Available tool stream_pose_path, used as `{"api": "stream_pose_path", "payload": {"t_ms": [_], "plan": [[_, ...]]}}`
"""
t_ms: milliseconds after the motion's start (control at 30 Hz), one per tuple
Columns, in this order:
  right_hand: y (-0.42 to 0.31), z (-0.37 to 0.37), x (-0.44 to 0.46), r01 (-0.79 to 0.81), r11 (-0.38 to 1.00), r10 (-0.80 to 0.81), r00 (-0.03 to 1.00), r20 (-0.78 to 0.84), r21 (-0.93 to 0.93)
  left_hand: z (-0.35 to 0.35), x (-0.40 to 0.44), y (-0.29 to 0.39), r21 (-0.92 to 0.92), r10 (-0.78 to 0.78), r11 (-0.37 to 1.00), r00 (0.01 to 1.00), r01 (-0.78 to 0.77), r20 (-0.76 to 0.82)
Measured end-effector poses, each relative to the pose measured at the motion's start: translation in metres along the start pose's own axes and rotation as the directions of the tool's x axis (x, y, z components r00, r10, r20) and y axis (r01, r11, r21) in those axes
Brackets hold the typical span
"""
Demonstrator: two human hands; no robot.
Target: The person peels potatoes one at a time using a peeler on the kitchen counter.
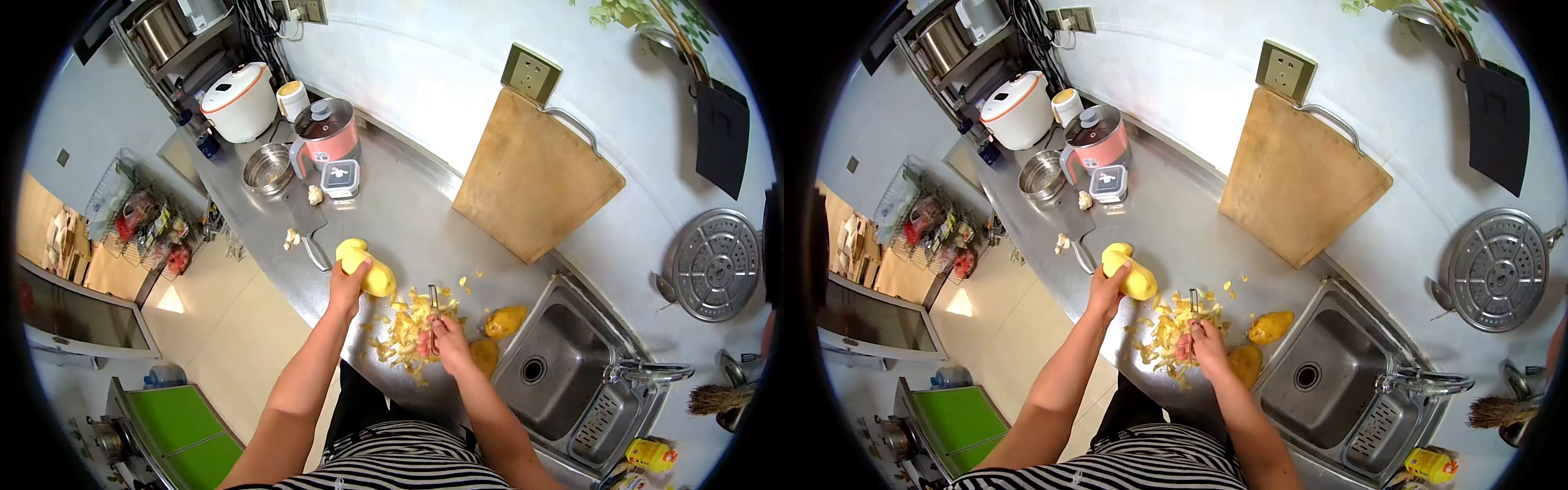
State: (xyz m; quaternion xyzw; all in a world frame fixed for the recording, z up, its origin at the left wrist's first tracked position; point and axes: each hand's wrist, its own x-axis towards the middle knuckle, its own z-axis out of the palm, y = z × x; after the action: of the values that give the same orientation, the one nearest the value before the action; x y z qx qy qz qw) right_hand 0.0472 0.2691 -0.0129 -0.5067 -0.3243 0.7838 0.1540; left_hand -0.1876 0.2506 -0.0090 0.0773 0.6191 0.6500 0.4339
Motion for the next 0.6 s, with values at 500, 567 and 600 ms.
{"api": "stream_pose_path", "payload": {"t_ms": [500,567,600], "plan": [[0.005,-0.03,-0.059,0.23,0.963,-0.218,0.971,0.1,-0.137,0.031,0.102,0.005,0.486,0.219,0.867,0.961,-0.112,-0.169],[0.004,-0.032,-0.061,0.24,0.964,-0.232,0.969,0.084,-0.113,0.024,0.1,0.008,0.574,0.276,0.803,0.954,-0.162,-0.116],[0.003,-0.032,-0.062,0.254,0.963,-0.248,0.966,0.071,-0.094,0.019,0.097,0.011,0.708,0.314,0.683,0.948,-0.181,-0.061]]}}
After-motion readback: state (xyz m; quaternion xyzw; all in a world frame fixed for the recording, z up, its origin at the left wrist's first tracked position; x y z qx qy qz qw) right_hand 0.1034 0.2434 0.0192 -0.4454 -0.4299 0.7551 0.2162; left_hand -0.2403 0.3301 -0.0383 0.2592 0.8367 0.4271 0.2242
